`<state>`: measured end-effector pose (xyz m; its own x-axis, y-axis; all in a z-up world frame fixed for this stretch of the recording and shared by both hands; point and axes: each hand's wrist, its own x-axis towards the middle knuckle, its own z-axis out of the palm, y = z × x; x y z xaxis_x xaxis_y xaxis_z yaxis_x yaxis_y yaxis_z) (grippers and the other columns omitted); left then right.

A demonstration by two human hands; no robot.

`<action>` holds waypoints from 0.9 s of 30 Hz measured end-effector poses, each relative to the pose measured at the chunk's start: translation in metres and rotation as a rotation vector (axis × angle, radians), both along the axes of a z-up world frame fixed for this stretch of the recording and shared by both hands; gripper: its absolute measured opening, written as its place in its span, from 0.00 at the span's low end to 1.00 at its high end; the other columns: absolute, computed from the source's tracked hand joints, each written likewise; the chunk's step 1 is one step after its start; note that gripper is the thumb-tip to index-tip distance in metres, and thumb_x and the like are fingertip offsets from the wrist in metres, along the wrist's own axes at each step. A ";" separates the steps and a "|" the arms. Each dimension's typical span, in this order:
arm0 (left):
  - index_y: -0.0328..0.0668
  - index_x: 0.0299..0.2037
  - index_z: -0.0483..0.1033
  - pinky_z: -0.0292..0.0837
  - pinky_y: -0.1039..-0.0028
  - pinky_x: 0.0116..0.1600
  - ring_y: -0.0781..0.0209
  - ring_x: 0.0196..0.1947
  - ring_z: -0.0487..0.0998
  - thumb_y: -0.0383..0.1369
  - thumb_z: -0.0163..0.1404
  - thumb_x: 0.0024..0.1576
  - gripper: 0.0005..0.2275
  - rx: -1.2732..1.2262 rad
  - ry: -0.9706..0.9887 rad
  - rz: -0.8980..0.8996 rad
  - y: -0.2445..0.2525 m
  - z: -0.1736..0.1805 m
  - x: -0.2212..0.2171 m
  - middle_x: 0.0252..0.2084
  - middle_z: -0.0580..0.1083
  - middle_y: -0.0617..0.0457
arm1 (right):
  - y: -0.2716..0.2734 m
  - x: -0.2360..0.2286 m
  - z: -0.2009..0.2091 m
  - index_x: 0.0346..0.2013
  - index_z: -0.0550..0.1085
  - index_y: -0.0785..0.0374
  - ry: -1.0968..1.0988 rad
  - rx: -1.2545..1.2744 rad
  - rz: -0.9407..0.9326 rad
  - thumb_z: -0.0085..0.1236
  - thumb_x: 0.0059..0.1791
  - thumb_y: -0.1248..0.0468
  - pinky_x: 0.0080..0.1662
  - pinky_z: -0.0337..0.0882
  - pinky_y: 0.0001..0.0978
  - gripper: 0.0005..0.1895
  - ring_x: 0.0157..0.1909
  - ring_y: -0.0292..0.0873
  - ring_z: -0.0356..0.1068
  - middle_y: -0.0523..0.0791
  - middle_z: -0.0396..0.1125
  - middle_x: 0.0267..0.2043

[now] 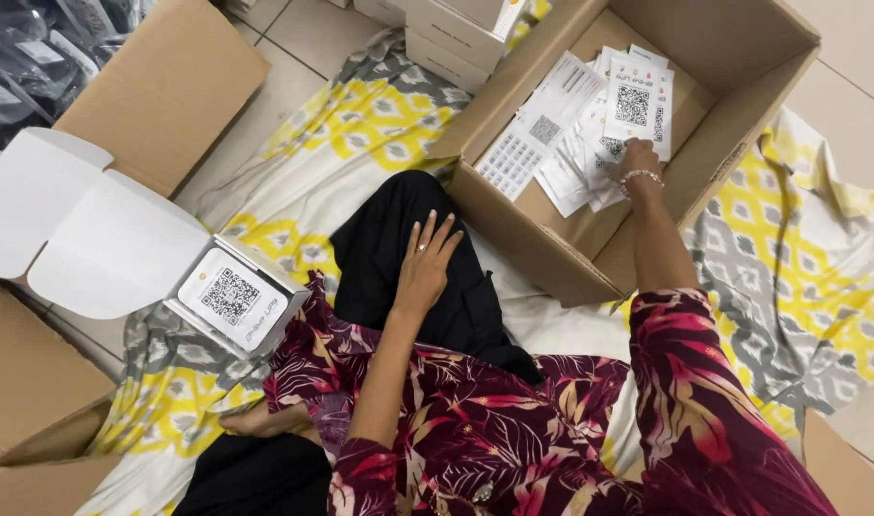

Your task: The person labels and packs electronic devices into boxes.

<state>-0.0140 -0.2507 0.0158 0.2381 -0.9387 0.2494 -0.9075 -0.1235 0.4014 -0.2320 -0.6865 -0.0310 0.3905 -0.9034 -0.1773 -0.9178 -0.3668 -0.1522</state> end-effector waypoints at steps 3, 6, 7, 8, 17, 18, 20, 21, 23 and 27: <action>0.42 0.62 0.71 0.42 0.49 0.78 0.49 0.76 0.54 0.17 0.42 0.55 0.24 0.031 0.095 0.048 0.007 0.009 0.007 0.73 0.62 0.51 | -0.041 -0.010 -0.046 0.67 0.62 0.65 -0.178 0.158 -0.231 0.73 0.42 0.51 0.62 0.67 0.48 0.46 0.64 0.62 0.64 0.61 0.52 0.72; 0.42 0.62 0.72 0.45 0.51 0.77 0.50 0.76 0.55 0.18 0.42 0.56 0.23 0.020 0.101 0.013 0.003 0.013 0.011 0.72 0.63 0.52 | -0.084 -0.004 -0.078 0.70 0.56 0.65 -0.099 -0.058 -0.116 0.75 0.40 0.42 0.62 0.61 0.55 0.55 0.70 0.65 0.53 0.65 0.42 0.74; 0.43 0.62 0.72 0.45 0.50 0.77 0.51 0.75 0.56 0.18 0.41 0.57 0.22 0.021 0.117 0.026 0.003 0.011 0.009 0.72 0.63 0.53 | -0.098 -0.005 -0.097 0.71 0.50 0.65 -0.041 0.027 -0.167 0.70 0.42 0.34 0.62 0.59 0.57 0.60 0.70 0.70 0.50 0.68 0.39 0.73; 0.43 0.61 0.72 0.44 0.50 0.77 0.51 0.75 0.56 0.19 0.41 0.58 0.21 0.022 0.133 0.038 0.002 0.007 0.007 0.72 0.63 0.54 | -0.113 -0.006 -0.116 0.72 0.44 0.66 0.016 0.112 -0.217 0.66 0.43 0.26 0.61 0.58 0.59 0.65 0.69 0.75 0.47 0.71 0.36 0.72; 0.44 0.62 0.73 0.42 0.50 0.77 0.51 0.76 0.55 0.19 0.41 0.58 0.21 0.035 0.215 0.043 -0.003 0.008 0.014 0.73 0.63 0.54 | -0.061 0.020 -0.040 0.44 0.77 0.74 0.199 -0.018 0.047 0.40 0.66 0.52 0.45 0.78 0.54 0.27 0.40 0.59 0.78 0.62 0.74 0.32; 0.44 0.62 0.73 0.42 0.50 0.77 0.51 0.76 0.55 0.19 0.41 0.58 0.21 0.033 0.215 0.042 -0.004 0.007 0.015 0.73 0.63 0.54 | -0.064 0.010 -0.047 0.44 0.77 0.74 0.200 -0.021 0.045 0.40 0.66 0.52 0.45 0.78 0.54 0.27 0.40 0.59 0.78 0.62 0.74 0.32; 0.44 0.61 0.73 0.42 0.50 0.77 0.52 0.76 0.56 0.19 0.41 0.59 0.21 0.042 0.218 0.043 -0.003 0.007 0.014 0.73 0.63 0.55 | -0.066 -0.011 -0.061 0.52 0.73 0.71 -0.098 -0.251 -0.002 0.50 0.60 0.60 0.39 0.76 0.45 0.15 0.36 0.58 0.75 0.61 0.72 0.35; 0.44 0.61 0.73 0.42 0.50 0.77 0.52 0.76 0.56 0.19 0.41 0.59 0.21 0.039 0.214 0.044 -0.003 0.007 0.013 0.73 0.63 0.55 | -0.063 -0.003 -0.045 0.52 0.73 0.71 -0.102 -0.254 -0.001 0.50 0.60 0.60 0.39 0.76 0.45 0.15 0.36 0.58 0.75 0.61 0.72 0.35; 0.43 0.61 0.73 0.41 0.50 0.77 0.50 0.76 0.55 0.19 0.41 0.58 0.21 0.033 0.228 0.044 -0.003 0.010 0.015 0.72 0.63 0.53 | -0.059 0.016 -0.009 0.51 0.69 0.71 -1.078 0.217 -0.509 0.42 0.55 0.66 0.29 0.79 0.31 0.14 0.26 0.43 0.80 0.49 0.76 0.32; 0.42 0.62 0.72 0.40 0.52 0.78 0.51 0.77 0.54 0.19 0.41 0.58 0.22 -0.013 0.209 0.067 0.001 0.010 0.013 0.72 0.63 0.53 | 0.031 0.084 0.073 0.53 0.65 0.73 -1.611 -0.038 -0.248 0.44 0.59 0.65 0.23 0.73 0.29 0.12 0.22 0.42 0.75 0.48 0.74 0.36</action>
